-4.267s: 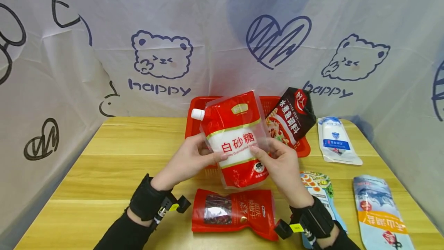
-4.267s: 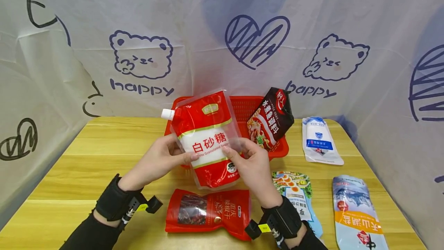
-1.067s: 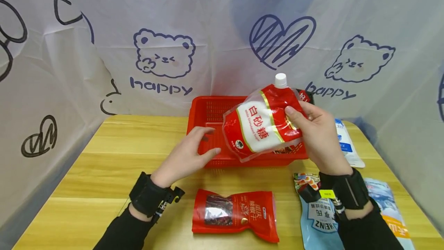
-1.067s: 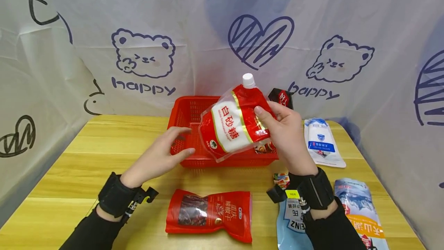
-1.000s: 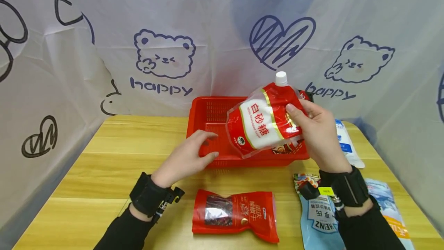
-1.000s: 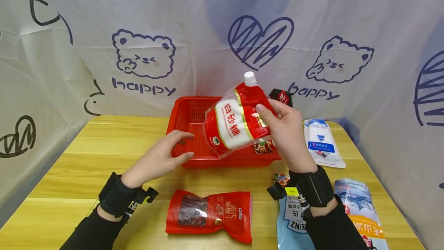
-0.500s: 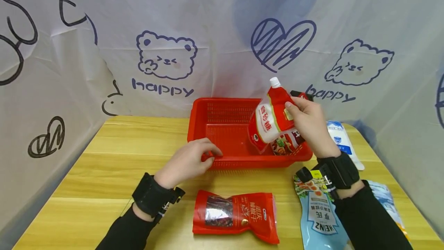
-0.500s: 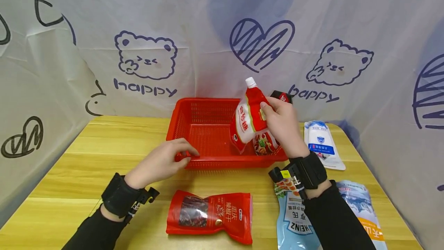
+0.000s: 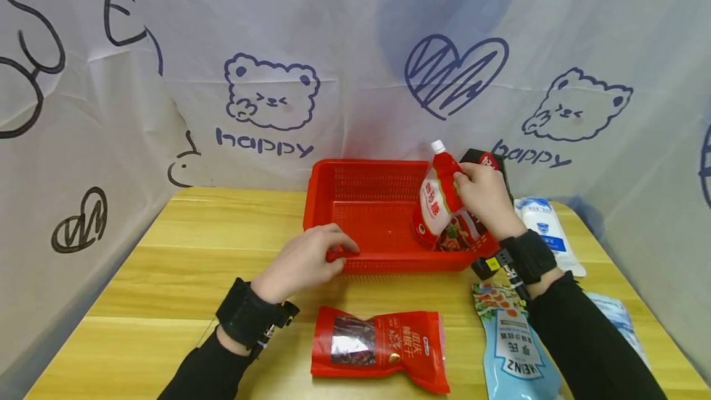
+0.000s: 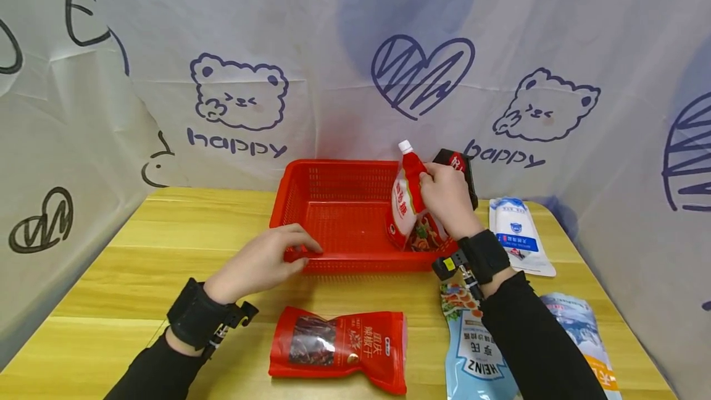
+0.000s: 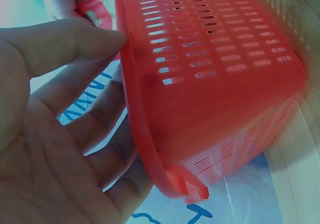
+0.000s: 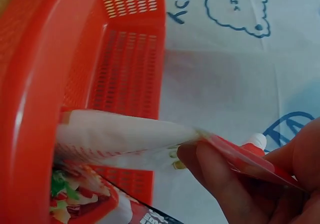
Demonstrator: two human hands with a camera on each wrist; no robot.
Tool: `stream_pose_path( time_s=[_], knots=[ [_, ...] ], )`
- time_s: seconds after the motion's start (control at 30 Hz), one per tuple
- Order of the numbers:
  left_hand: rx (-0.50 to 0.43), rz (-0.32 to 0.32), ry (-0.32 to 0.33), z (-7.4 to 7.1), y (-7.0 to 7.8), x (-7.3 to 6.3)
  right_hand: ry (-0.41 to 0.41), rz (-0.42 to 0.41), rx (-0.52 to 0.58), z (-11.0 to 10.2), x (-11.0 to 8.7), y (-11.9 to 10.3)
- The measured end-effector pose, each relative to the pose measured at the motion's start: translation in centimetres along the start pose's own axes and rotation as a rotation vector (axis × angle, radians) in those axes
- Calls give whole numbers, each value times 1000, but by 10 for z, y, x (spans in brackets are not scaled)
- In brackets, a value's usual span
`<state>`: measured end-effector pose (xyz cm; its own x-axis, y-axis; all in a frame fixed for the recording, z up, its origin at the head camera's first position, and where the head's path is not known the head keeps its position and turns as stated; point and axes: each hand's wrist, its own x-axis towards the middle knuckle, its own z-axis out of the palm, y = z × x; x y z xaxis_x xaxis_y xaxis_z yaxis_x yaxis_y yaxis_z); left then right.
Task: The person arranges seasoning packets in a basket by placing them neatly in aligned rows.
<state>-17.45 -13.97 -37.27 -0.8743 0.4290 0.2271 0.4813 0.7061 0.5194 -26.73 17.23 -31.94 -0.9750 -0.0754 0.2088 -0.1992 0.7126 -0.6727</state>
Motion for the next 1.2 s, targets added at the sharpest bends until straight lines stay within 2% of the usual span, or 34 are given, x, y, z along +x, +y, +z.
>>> stream_pose_path(
  time_s=[0.17, 0.27, 0.53, 0.73, 0.97, 1.2],
  knots=[
    [-3, 14, 0, 2, 1, 1, 10, -15, -17, 2, 4, 4],
    [2, 28, 2, 3, 2, 2, 11, 4, -8, 3, 5, 3],
    [4, 40, -4, 3, 4, 2, -75, 70, 57, 3, 1, -1],
    [10, 50, 6, 3, 3, 2, -72, 66, 37, 2, -7, -2],
    [6, 27, 2, 3, 1, 1, 17, -13, -31, -2, -29, -7],
    [7, 38, 5, 1, -1, 1, 114, -150, 4, -1, -59, -15]
  ],
)
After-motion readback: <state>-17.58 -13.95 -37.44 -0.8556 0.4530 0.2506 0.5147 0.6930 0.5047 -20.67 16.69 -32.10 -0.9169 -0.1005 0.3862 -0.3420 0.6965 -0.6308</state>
